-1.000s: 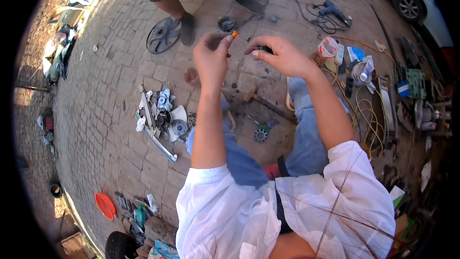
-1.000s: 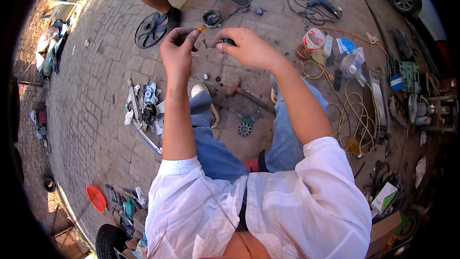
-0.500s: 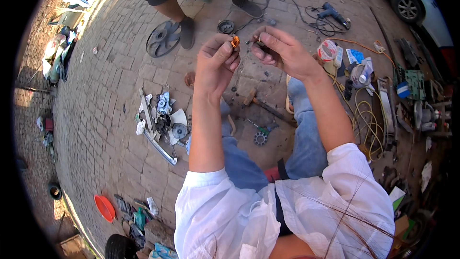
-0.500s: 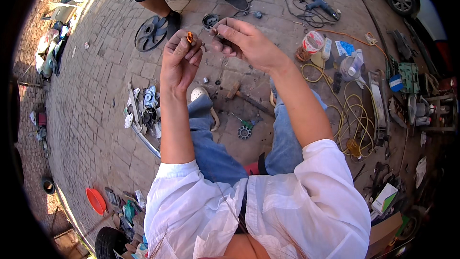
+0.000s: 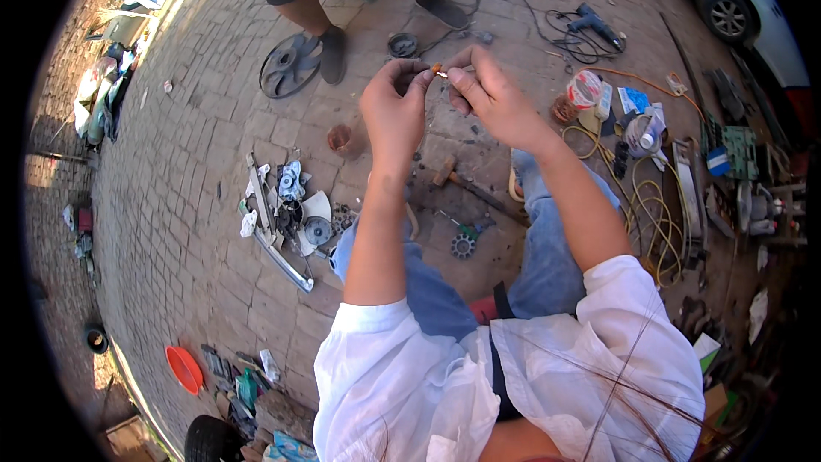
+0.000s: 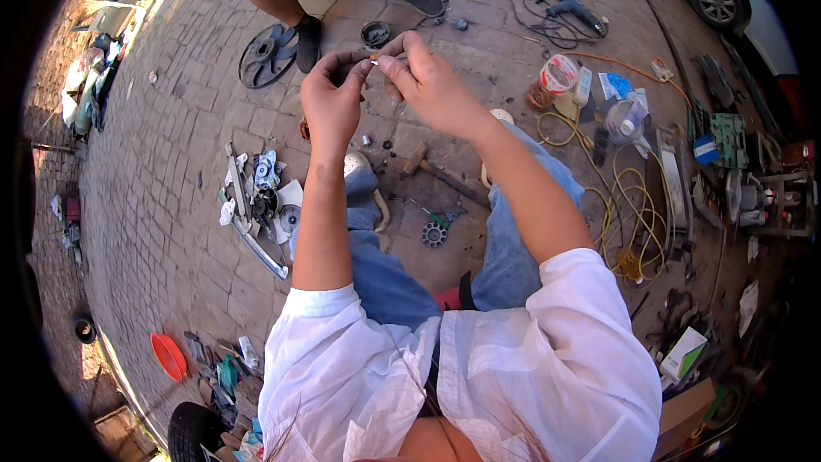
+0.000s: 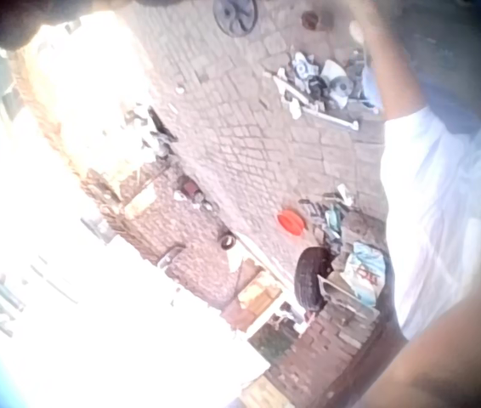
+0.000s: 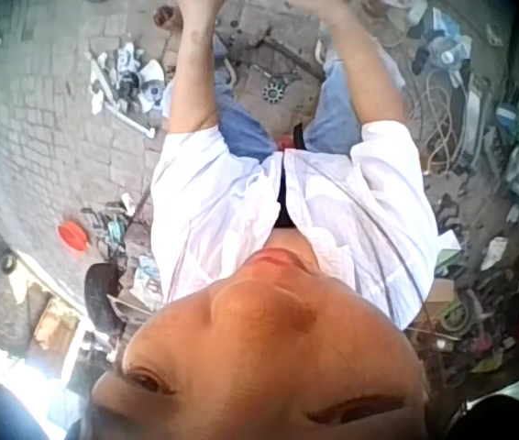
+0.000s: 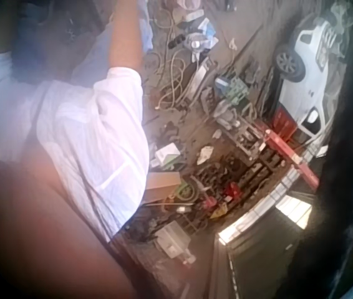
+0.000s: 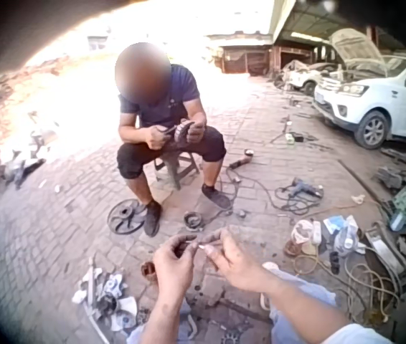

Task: The person sits on a paved outdoor surface and works on a small mechanical component, likely a spark plug. They use a screwdriver to adjust internal parts and repeatedly wrap an orange insulating material around the component's base.

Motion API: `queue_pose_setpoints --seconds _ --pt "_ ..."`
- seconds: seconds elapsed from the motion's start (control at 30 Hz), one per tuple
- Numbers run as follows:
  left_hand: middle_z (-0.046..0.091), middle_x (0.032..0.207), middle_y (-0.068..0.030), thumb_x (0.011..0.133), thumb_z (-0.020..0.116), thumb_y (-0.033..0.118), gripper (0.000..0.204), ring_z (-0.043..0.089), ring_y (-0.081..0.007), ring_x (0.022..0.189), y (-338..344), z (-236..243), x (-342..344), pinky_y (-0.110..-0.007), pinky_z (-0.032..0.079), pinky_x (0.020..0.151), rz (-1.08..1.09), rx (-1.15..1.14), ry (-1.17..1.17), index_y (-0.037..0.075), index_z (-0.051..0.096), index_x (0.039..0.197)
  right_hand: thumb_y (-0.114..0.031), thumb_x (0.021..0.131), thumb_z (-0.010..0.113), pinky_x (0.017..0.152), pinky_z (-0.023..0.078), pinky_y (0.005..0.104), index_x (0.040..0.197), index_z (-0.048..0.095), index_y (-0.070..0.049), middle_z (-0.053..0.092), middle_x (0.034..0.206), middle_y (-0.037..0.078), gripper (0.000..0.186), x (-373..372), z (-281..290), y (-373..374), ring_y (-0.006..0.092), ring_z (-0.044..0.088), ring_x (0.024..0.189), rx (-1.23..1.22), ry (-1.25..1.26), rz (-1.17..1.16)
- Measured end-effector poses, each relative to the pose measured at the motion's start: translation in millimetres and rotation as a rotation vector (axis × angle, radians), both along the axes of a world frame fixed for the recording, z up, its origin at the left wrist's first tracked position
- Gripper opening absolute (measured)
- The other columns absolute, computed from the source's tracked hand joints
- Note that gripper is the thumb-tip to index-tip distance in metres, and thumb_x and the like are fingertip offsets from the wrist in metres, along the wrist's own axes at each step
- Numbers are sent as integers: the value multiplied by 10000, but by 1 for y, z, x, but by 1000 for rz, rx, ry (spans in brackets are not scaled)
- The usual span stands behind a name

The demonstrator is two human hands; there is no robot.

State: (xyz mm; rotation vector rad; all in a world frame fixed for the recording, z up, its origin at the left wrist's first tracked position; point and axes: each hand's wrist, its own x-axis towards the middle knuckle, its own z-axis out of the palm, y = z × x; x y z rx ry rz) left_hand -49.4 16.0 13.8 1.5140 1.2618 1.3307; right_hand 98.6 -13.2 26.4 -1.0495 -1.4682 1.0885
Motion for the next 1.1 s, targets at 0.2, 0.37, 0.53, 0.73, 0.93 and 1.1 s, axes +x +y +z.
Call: queue_pose_setpoints --seconds 0.2,0.37,0.53,0.73,0.93,1.1 --pt "609 767 -18 890 654 94 141 500 -49 608 1 6 3 -206 419 513 -42 -260 -601 -25 655 966 -178 994 473 629 439 273 1067 415 -1 555 778 52 200 -12 -7 1 115 521 697 107 -42 -86" --pt "601 861 -22 914 629 112 213 472 -65 637 4 0 1 -214 437 582 -360 -487 -1091 -38 619 1066 -186 995 478 608 408 241 1054 474 -31 533 794 20 166 -4 -9 12 85 468 686 -114 359 -37" --pt "602 815 -16 888 654 89 199 480 -68 646 1 9 1 -219 428 576 -459 -436 -793 -36 649 1042 -220 1000 474 583 373 214 1010 520 -69 489 774 -16 158 7 1 13 58 423 664 -174 541 40" --pt "623 781 -17 840 698 71 137 527 -69 659 -3 21 -4 -222 438 565 -314 -206 -160 -11 705 949 -229 996 484 591 404 264 959 498 -33 507 742 10 200 14 -3 14 102 474 663 38 -11 -147" --pt "652 798 -68 826 684 43 109 585 -117 674 -4 8 8 -256 469 616 -20 253 235 -2 703 924 -209 988 487 656 455 331 969 454 -8 585 800 81 204 5 -3 12 171 562 731 161 -209 -189" --pt "662 828 -72 859 666 62 116 568 -105 654 -6 8 19 -241 462 589 36 -62 -230 -30 693 925 -201 992 479 642 456 316 1042 435 -13 585 803 76 199 -11 -11 12 148 556 719 172 -75 -257"
